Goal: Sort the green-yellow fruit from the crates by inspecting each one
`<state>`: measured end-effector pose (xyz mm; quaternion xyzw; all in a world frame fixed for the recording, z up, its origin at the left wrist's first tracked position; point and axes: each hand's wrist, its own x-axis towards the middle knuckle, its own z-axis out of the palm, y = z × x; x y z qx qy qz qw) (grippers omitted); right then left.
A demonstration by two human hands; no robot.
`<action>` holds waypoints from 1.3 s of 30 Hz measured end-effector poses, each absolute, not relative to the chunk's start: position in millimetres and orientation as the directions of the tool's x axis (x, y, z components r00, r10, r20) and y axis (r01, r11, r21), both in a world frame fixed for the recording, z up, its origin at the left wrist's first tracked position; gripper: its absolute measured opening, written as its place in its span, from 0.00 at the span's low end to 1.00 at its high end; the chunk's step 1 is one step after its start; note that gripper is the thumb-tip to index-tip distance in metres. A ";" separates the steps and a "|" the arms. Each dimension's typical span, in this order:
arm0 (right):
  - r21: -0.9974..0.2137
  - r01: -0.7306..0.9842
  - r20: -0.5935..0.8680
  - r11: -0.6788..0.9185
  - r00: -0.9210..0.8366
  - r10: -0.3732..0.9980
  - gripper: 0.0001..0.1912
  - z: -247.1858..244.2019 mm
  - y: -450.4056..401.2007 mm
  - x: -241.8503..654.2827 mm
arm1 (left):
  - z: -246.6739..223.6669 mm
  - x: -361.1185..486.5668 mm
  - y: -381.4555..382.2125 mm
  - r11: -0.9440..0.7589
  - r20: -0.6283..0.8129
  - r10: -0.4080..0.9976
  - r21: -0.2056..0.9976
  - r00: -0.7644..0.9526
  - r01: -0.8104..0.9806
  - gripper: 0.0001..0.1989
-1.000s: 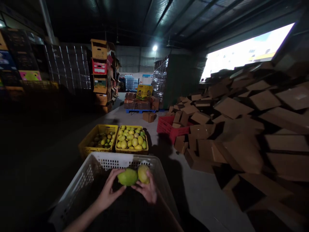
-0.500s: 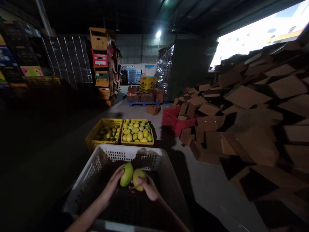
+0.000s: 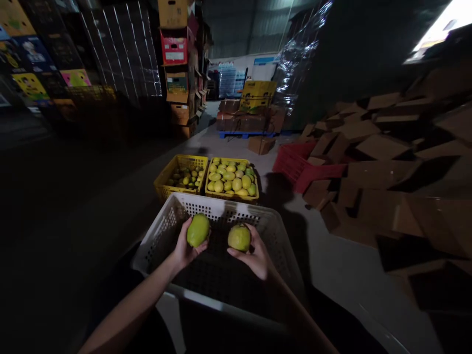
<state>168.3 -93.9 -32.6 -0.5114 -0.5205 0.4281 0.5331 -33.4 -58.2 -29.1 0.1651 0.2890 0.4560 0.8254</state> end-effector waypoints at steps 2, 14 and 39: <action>-0.960 0.191 0.220 0.206 0.057 0.974 0.37 -36.6 -95.6 169.4 | -31.1 -34.7 -58.4 0.504 -0.384 0.862 0.583 0.331 -0.637 0.21; -0.809 0.402 0.469 0.429 0.000 0.883 0.32 -44.1 -96.3 170.9 | -13.9 -33.0 -67.8 -0.085 0.149 0.969 0.951 0.199 -0.296 0.32; -0.746 0.507 0.540 0.431 0.084 0.837 0.29 -44.6 -98.6 164.4 | -37.8 -29.1 -66.0 -0.305 0.284 0.916 0.952 0.282 0.033 0.32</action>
